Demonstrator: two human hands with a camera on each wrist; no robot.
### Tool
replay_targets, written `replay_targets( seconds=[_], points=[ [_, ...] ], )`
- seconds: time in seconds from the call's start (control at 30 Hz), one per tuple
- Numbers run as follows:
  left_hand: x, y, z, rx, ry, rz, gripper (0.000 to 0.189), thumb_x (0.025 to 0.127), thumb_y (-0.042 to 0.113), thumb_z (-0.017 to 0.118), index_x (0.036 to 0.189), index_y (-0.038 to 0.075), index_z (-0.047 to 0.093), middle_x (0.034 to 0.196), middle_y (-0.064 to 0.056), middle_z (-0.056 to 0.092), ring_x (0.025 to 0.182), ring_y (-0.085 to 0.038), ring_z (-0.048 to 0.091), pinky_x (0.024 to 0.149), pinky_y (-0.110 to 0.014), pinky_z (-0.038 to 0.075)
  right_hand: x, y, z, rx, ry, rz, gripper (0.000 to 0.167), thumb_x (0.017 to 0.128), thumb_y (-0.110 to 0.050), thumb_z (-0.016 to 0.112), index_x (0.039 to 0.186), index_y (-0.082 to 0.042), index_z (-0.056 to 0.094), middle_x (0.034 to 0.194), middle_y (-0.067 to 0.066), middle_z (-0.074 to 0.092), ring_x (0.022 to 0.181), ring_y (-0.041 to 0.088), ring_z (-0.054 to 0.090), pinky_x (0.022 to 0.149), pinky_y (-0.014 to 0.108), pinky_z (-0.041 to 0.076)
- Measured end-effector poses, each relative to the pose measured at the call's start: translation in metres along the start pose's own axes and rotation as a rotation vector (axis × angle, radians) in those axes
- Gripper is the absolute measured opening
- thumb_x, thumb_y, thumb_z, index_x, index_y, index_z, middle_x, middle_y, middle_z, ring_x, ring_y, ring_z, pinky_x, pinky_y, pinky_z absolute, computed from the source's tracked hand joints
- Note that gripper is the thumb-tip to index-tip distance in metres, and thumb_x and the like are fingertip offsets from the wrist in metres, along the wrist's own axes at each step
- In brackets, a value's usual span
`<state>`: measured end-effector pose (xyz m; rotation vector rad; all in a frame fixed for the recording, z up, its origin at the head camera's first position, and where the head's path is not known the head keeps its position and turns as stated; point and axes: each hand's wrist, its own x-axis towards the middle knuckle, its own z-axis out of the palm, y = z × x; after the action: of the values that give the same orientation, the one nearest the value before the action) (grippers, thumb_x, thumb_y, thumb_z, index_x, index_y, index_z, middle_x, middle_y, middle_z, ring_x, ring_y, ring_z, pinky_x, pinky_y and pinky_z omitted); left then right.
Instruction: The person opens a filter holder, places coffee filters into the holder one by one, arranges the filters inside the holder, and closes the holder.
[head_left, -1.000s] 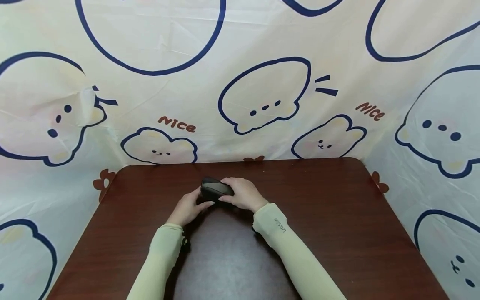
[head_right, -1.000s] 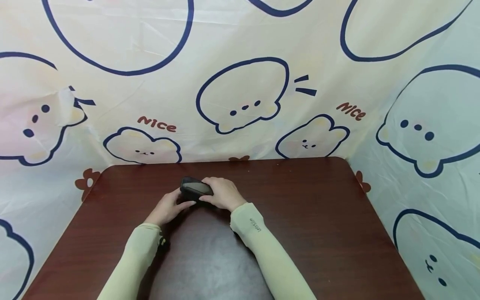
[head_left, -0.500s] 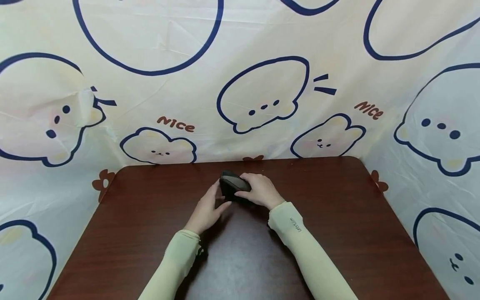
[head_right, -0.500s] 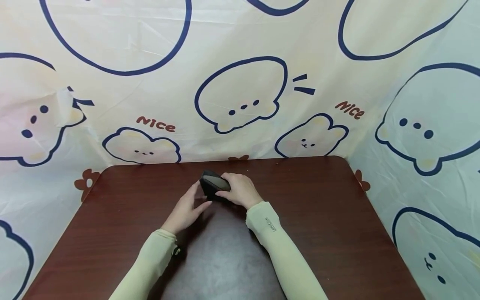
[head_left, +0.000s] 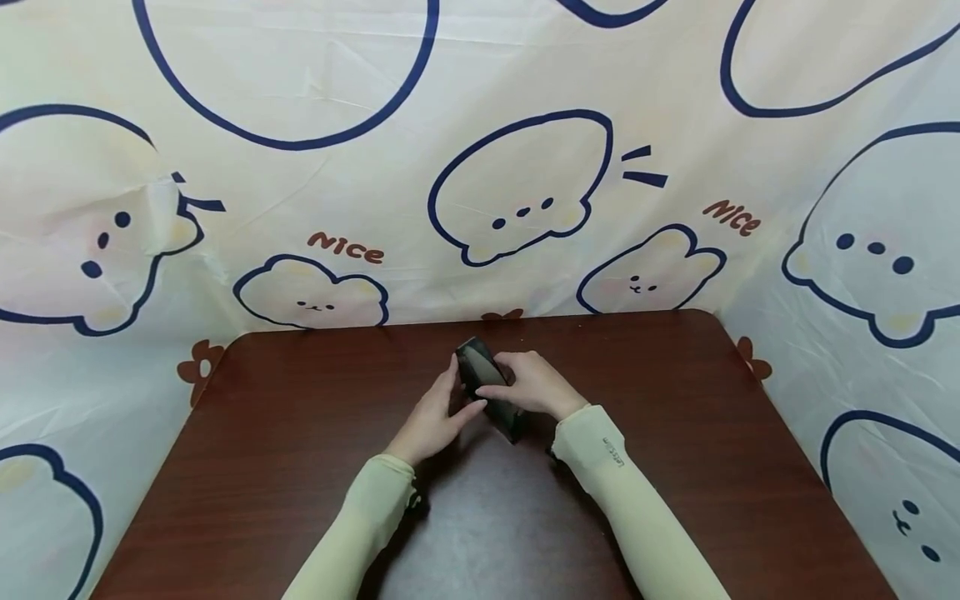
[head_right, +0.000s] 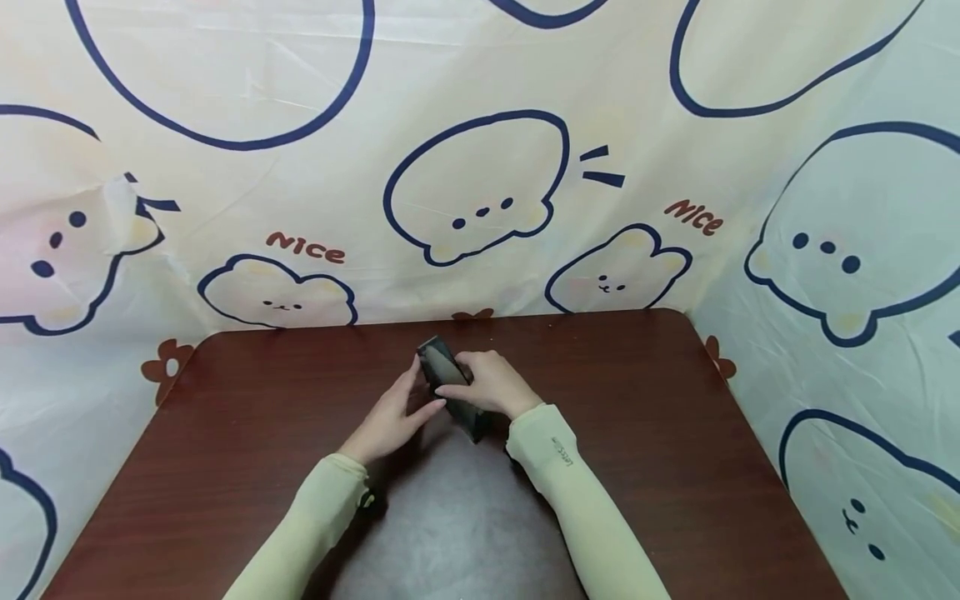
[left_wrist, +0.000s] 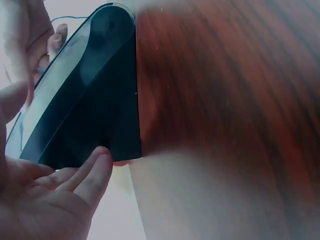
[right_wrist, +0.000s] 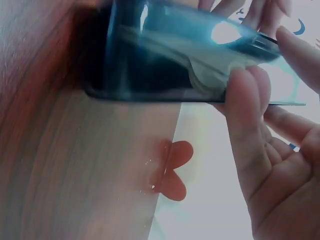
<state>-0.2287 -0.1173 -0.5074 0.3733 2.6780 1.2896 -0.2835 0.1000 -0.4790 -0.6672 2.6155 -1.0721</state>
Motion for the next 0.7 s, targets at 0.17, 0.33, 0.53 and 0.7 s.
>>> replay_targets(
  seconds=[0.17,0.33,0.53,0.7],
  points=[
    [0.004,0.002,0.008,0.002,-0.028,0.022,0.107,0.094,0.053,0.072,0.167,0.024,-0.002,0.171,-0.009,0.024,0.152,-0.03,0.037,0.118,-0.054,0.037,-0.003,-0.003,-0.001,0.063,-0.033,0.048,0.08,0.09,-0.042,0.081,0.157,-0.026,0.04,0.079,0.005,0.067,0.056,0.02,0.066,0.055,0.036,0.057],
    [0.01,0.003,0.011,0.024,-0.051,0.039,0.111,0.092,0.046,0.078,0.167,0.024,-0.002,0.169,-0.009,0.03,0.15,-0.029,0.04,0.116,-0.052,0.039,-0.003,-0.005,0.002,0.114,-0.037,0.078,0.097,0.089,-0.042,0.082,0.165,-0.029,0.022,0.072,0.009,0.066,0.052,0.024,0.067,0.055,0.038,0.057],
    [0.017,0.003,0.008,-0.007,-0.084,0.086,0.107,0.094,0.035,0.078,0.168,0.023,0.002,0.165,-0.009,0.038,0.15,-0.029,0.04,0.117,-0.054,0.038,-0.003,-0.004,0.005,0.16,-0.01,0.123,0.088,0.087,-0.046,0.083,0.156,-0.023,0.034,0.071,0.01,0.068,0.052,0.024,0.068,0.056,0.044,0.059],
    [0.021,0.002,0.005,-0.018,-0.125,0.097,0.103,0.095,0.037,0.077,0.167,0.033,0.003,0.166,-0.006,0.037,0.153,-0.029,0.036,0.119,-0.056,0.035,-0.002,-0.003,0.005,0.168,0.016,0.15,0.09,0.085,-0.047,0.085,0.155,-0.019,0.035,0.072,0.01,0.069,0.052,0.024,0.068,0.057,0.044,0.059]
  ],
)
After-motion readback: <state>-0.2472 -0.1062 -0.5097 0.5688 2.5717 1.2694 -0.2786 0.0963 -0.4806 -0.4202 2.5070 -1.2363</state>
